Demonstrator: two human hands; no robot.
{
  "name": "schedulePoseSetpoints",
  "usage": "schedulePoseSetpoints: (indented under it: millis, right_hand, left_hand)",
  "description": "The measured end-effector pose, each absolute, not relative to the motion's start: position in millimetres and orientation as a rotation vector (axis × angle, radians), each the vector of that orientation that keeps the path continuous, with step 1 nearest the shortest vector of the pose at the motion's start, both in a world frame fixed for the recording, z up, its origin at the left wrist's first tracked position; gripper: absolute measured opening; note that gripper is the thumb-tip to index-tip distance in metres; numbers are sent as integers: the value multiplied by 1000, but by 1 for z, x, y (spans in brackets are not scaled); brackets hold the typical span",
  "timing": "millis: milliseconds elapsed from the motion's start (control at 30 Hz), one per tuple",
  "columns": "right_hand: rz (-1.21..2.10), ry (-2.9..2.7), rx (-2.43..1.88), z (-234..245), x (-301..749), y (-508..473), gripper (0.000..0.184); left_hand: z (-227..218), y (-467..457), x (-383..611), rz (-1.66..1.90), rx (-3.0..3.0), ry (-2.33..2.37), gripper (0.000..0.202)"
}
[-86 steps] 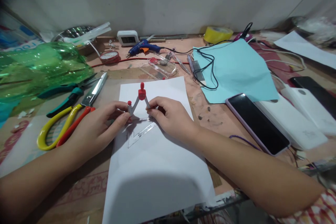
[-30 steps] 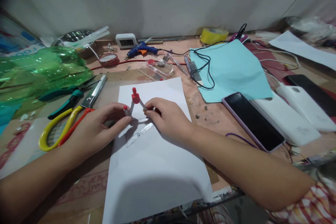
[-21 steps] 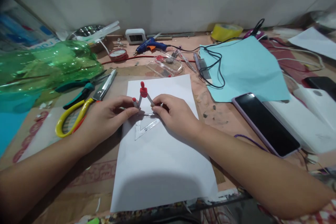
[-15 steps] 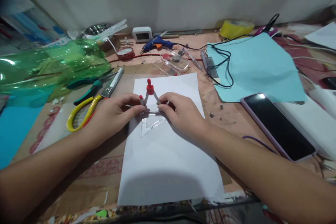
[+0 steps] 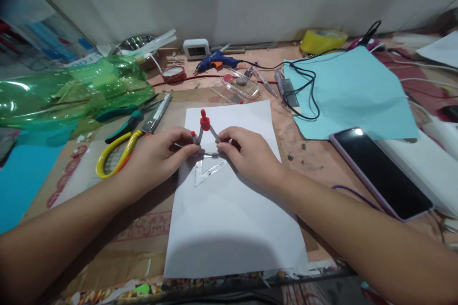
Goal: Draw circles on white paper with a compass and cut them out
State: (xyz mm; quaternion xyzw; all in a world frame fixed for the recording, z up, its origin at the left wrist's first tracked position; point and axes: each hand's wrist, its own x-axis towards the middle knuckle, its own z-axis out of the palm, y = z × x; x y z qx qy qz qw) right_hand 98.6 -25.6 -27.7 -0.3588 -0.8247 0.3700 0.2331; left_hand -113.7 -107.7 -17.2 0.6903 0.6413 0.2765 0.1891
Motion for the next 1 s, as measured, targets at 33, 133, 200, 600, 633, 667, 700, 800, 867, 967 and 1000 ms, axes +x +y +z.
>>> schedulePoseSetpoints:
  millis: [33,133,200,600,633,667,700,800,867,967,1000]
  right_hand:
    - [1013,-2265,-983,-28,99,-26,7]
    - [1006,-2264,-978,-28,99,-25,8]
    - [1007,-2267,-979,-27,99,-26,8]
    - [971,-2273,-973,-29,100,-26,8]
    - [972,-2271,-975,-29,100,-26,8]
    - [975,-2270,-978,-29,100,-26,7]
    - [982,-2267,-982,-29,100,-26,7]
    - [1019,-2249,-991,-30,100,-27,7]
    - [1047,-2232,-992,-29,99,-27,7]
    - [1086,-2218,-995,-28,99,-27,7]
    - [1094,-2217,-997,-28,99,-27,7]
  left_hand:
    - [-17,-108,-114,777,1941,1806,13]
    - [-17,-108,-113,772,1927,1809,12]
    - [-16,-108,-113,764,1917,1808,12]
    - [-15,-105,-112,587,1940,1746,35]
    - [-16,-106,-112,586,1956,1753,39]
    - [-17,-106,-112,586,1973,1758,42]
    - [-18,-107,-112,585,1985,1763,44]
    - [-18,-108,-113,564,1986,1794,46]
    - [-17,-109,-112,533,1977,1827,46]
    - [-15,-111,-108,482,1996,1892,45]
    - [-14,-111,-107,469,2014,1908,45]
